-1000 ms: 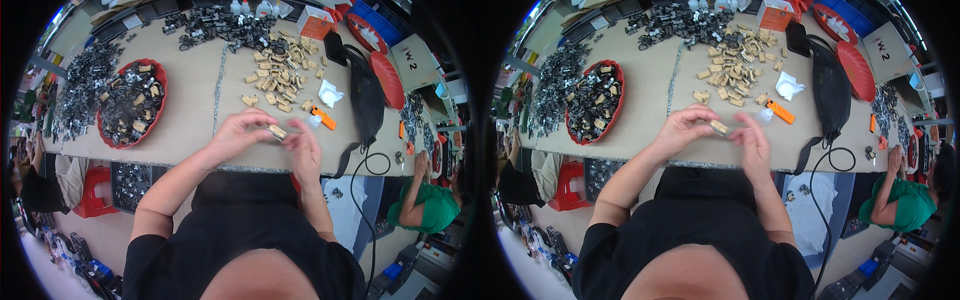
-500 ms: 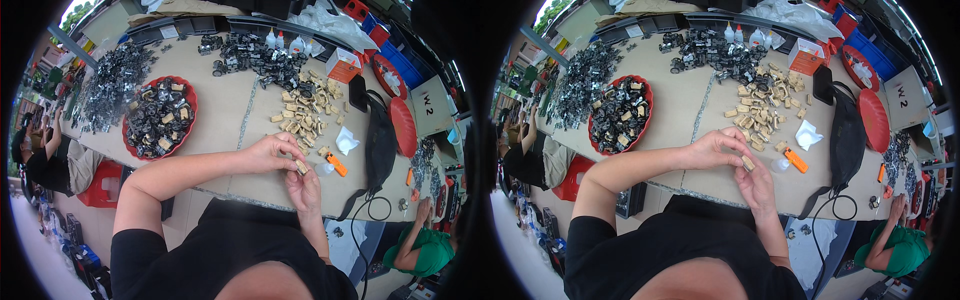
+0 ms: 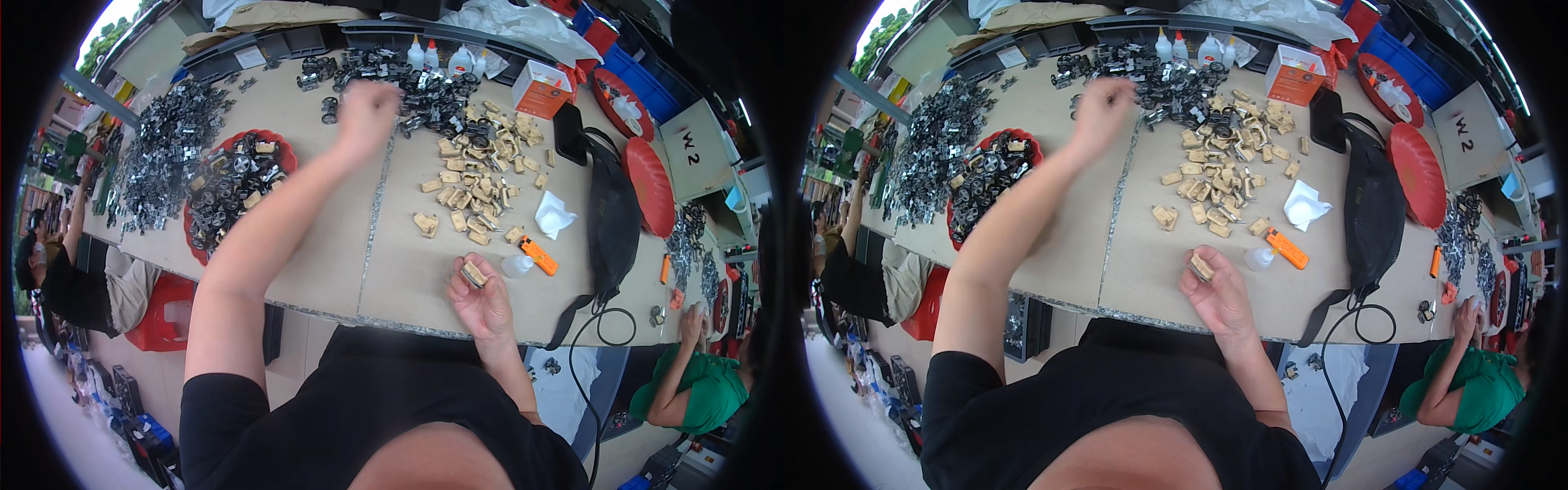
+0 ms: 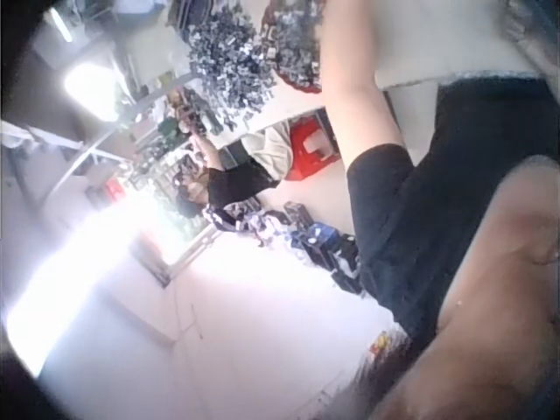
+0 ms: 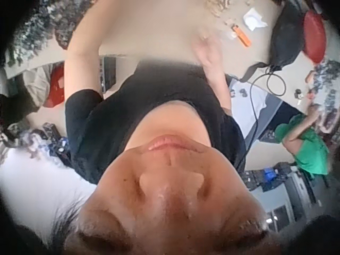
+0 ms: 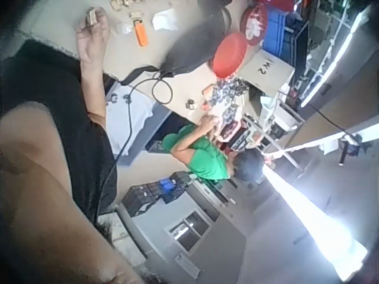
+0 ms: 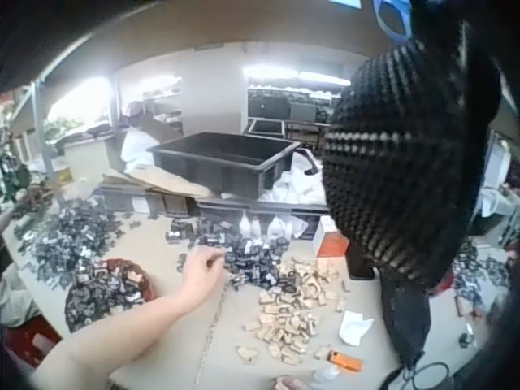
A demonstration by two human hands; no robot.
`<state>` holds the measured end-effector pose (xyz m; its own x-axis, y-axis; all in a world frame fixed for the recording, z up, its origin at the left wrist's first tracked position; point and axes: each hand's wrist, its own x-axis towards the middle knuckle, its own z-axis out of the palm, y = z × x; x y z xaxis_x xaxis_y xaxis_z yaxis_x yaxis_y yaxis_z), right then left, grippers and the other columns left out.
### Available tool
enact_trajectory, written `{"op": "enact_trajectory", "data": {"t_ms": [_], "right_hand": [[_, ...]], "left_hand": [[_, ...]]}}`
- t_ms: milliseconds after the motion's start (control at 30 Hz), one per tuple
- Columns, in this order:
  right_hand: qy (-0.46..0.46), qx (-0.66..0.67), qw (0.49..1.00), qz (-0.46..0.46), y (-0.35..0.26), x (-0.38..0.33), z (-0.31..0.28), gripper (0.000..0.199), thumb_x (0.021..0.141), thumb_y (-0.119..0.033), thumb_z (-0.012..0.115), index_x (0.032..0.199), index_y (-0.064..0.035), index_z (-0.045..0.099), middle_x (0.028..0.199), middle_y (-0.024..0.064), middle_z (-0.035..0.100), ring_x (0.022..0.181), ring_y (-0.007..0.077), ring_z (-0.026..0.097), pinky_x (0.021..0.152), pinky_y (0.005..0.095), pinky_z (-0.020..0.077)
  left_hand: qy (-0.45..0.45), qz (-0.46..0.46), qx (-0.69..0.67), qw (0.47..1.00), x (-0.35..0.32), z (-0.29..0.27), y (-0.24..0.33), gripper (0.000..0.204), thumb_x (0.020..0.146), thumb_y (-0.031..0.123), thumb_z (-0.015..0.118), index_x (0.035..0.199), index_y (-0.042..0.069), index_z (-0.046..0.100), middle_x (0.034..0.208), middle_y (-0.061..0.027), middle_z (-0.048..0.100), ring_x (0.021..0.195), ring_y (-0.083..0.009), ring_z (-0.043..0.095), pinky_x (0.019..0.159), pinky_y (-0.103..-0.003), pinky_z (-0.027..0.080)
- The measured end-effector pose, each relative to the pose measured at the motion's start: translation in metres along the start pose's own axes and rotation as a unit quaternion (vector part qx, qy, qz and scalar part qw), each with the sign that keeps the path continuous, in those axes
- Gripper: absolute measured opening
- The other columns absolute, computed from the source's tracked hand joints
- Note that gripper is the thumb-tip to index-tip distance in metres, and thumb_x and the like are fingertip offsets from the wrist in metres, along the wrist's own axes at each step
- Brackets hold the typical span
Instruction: The person is assembling small plastic and metal components at a workbench, using adhesive.
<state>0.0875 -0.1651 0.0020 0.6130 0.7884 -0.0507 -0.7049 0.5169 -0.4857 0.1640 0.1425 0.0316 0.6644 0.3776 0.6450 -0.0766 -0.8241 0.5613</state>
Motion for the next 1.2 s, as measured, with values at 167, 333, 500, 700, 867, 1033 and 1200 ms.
{"op": "enact_trajectory", "data": {"t_ms": [167,333,500,700,867,1033,1200], "right_hand": [[-0.006,-0.007,1.0,0.004,0.0,0.0,-0.003,0.052,0.079,-0.037,0.065,0.113,-0.0013,0.046,0.101,0.0077,0.049,0.071,0.0109,0.044,0.061,0.0249,0.0371],[0.014,0.006,0.999,0.03,-0.002,-0.001,-0.001,0.051,0.076,-0.04,0.067,0.11,-0.0058,0.049,0.1,0.0049,0.052,0.071,0.0122,0.047,0.061,0.0262,0.036],[0.042,0.004,0.998,0.044,-0.003,-0.002,-0.001,0.051,0.075,-0.042,0.068,0.108,-0.0066,0.049,0.096,0.0039,0.05,0.067,0.0104,0.045,0.058,0.0253,0.0349],[0.029,-0.012,0.999,0.038,-0.001,-0.002,-0.002,0.051,0.077,-0.041,0.066,0.109,-0.006,0.049,0.1,0.0049,0.052,0.066,0.0105,0.044,0.058,0.0249,0.0343],[-0.004,-0.004,1.0,0.017,0.002,-0.002,-0.009,0.047,0.081,-0.038,0.062,0.111,-0.0052,0.048,0.104,0.0066,0.053,0.068,0.0112,0.045,0.058,0.025,0.0346],[-0.039,0.019,0.999,0.018,0.004,0.001,-0.013,0.043,0.085,-0.033,0.058,0.113,-0.0031,0.046,0.104,0.0081,0.054,0.071,0.0123,0.048,0.058,0.0253,0.0389],[-0.042,0.051,0.998,0.007,0.003,0.0,-0.013,0.038,0.086,-0.03,0.056,0.113,-0.0038,0.048,0.102,0.0088,0.055,0.071,0.0128,0.049,0.057,0.0252,0.0394]], "left_hand": [[0.082,-0.398,0.167,0.898,0.073,-0.024,-0.12,0.037,0.078,0.028,0.055,0.11,0.008,0.059,0.113,-0.0206,0.053,0.109,-0.0342,0.049,0.092,-0.039,0.04],[0.063,-0.383,0.066,0.919,0.097,-0.022,-0.207,0.052,0.079,0.042,0.054,0.121,0.011,0.052,0.12,-0.0176,0.052,0.112,-0.0306,0.048,0.095,-0.036,0.037],[-0.055,-0.369,-0.046,0.927,0.097,-0.008,-0.198,0.058,0.076,0.05,0.058,0.116,0.008,0.057,0.113,-0.0117,0.058,0.103,-0.0203,0.053,0.089,-0.029,0.039],[-0.122,-0.314,-0.182,0.924,0.062,-0.005,-0.141,0.032,0.078,0.036,0.059,0.091,0.008,0.069,0.09,-0.0044,0.065,0.081,-0.0125,0.058,0.075,-0.023,0.043],[-0.084,-0.319,-0.186,0.925,0.017,0.004,-0.104,0.032,0.076,0.035,0.063,0.089,0.006,0.069,0.084,-0.0044,0.066,0.077,-0.0145,0.059,0.075,-0.024,0.044],[-0.03,-0.311,-0.115,0.943,-0.023,0.006,-0.051,0.036,0.077,0.037,0.061,0.091,0.005,0.068,0.087,-0.0099,0.066,0.08,-0.0193,0.061,0.076,-0.029,0.045],[-0.038,-0.274,-0.071,0.958,-0.044,0.002,-0.017,0.04,0.081,0.038,0.054,0.103,0.005,0.063,0.109,-0.0162,0.058,0.1,-0.0293,0.055,0.086,-0.035,0.042]]}}
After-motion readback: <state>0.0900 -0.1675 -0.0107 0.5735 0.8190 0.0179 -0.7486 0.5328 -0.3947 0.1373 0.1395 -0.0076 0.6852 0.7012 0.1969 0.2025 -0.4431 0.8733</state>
